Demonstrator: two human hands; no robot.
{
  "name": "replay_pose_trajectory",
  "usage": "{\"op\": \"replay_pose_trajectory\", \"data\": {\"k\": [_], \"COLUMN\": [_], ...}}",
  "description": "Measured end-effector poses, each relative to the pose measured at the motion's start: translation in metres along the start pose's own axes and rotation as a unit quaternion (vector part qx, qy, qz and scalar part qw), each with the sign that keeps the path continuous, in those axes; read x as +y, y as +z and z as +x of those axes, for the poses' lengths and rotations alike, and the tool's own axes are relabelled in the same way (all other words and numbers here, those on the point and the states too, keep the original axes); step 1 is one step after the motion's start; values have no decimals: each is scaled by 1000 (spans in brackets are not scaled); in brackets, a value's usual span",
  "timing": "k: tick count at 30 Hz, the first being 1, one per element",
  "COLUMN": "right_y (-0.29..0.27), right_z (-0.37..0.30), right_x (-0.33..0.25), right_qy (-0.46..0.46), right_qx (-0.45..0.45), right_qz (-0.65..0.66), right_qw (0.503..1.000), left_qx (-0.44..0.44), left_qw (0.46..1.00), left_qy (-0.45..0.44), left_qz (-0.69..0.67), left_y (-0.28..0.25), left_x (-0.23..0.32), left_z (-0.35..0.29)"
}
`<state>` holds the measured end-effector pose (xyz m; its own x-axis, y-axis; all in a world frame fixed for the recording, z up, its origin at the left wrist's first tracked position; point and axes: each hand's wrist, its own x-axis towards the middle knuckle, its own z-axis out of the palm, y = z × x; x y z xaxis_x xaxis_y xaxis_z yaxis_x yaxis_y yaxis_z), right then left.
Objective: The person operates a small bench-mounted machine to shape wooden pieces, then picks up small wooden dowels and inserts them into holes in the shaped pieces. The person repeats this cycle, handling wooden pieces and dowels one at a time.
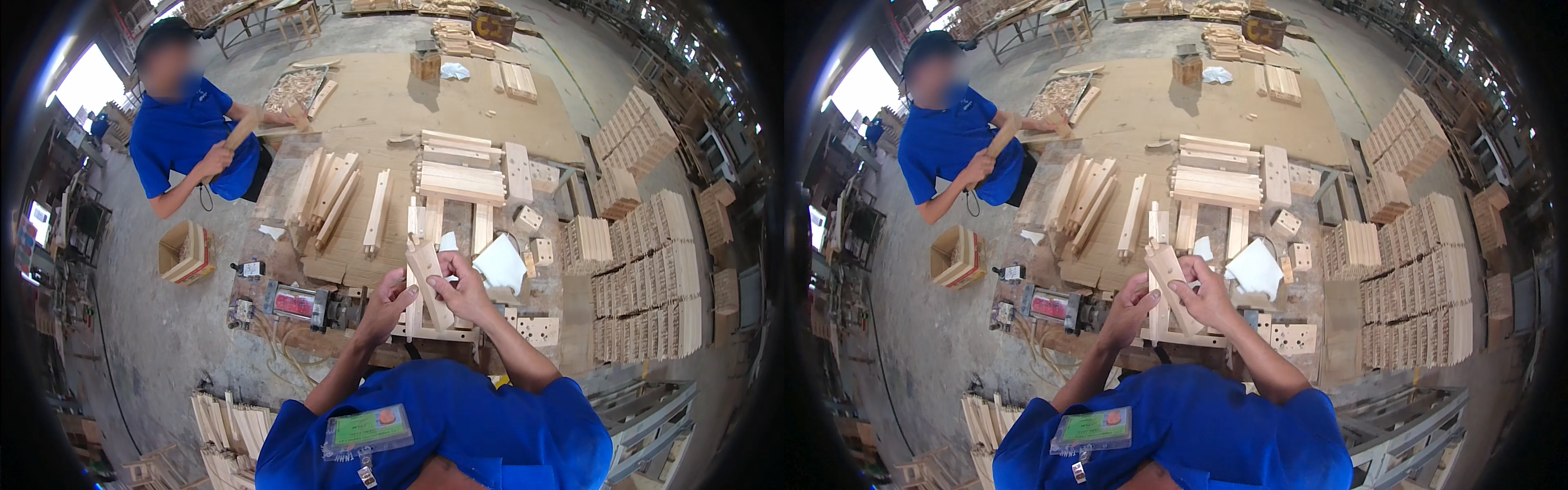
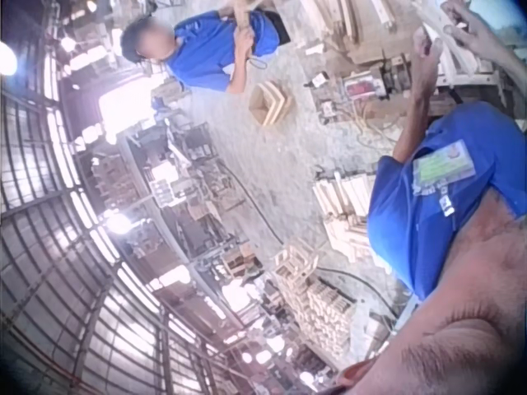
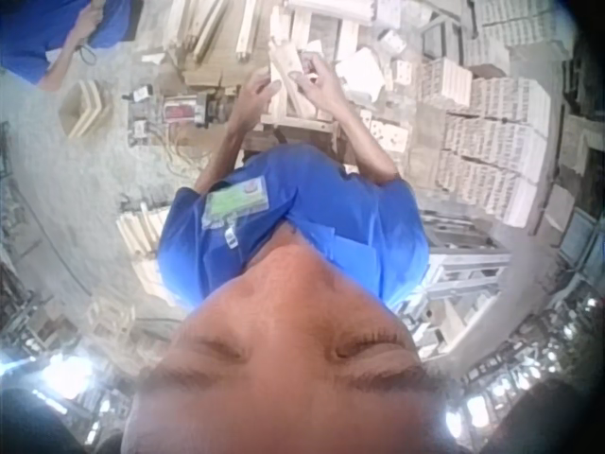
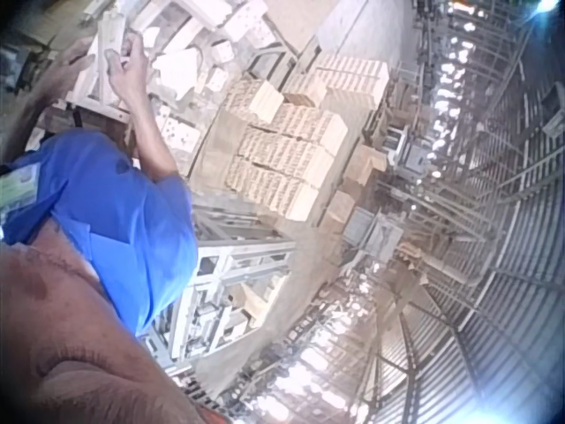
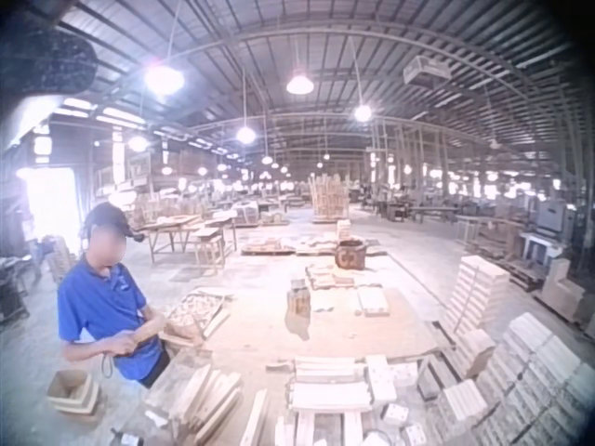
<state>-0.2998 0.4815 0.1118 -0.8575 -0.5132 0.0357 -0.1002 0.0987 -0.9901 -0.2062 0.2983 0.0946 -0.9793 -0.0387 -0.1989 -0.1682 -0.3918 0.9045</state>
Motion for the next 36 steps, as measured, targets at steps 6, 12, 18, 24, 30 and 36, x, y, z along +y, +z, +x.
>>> {"op": "replay_pose_trajectory", "data": {"k": [6,12,18,24,30,36], "right_y": [-6,-7,-2,22,-1,1], "right_z": [-4,0,-3,-34,-37,-31], "right_x": [-25,-39,-29,0,-8,-15], "right_qy": [-47,-166,-377,-400,-350,-387], "right_qx": [-85,6,103,-5,-124,-69], "right_qz": [-83,-119,-226,-197,-198,-314], "right_qw": [992,979,892,895,907,864], "left_qx": [-7,24,59,-10,-25,-46], "left_qw": [1000,999,990,968,966,986], "left_qy": [17,-6,-68,-32,-14,-37], "left_qz": [3,-35,-107,-250,-255,-157], "left_y": [-8,-7,-9,-13,-9,-5], "left_x": [-5,-7,3,1,10,22], "left_z": [-5,-7,0,15,8,11]}}
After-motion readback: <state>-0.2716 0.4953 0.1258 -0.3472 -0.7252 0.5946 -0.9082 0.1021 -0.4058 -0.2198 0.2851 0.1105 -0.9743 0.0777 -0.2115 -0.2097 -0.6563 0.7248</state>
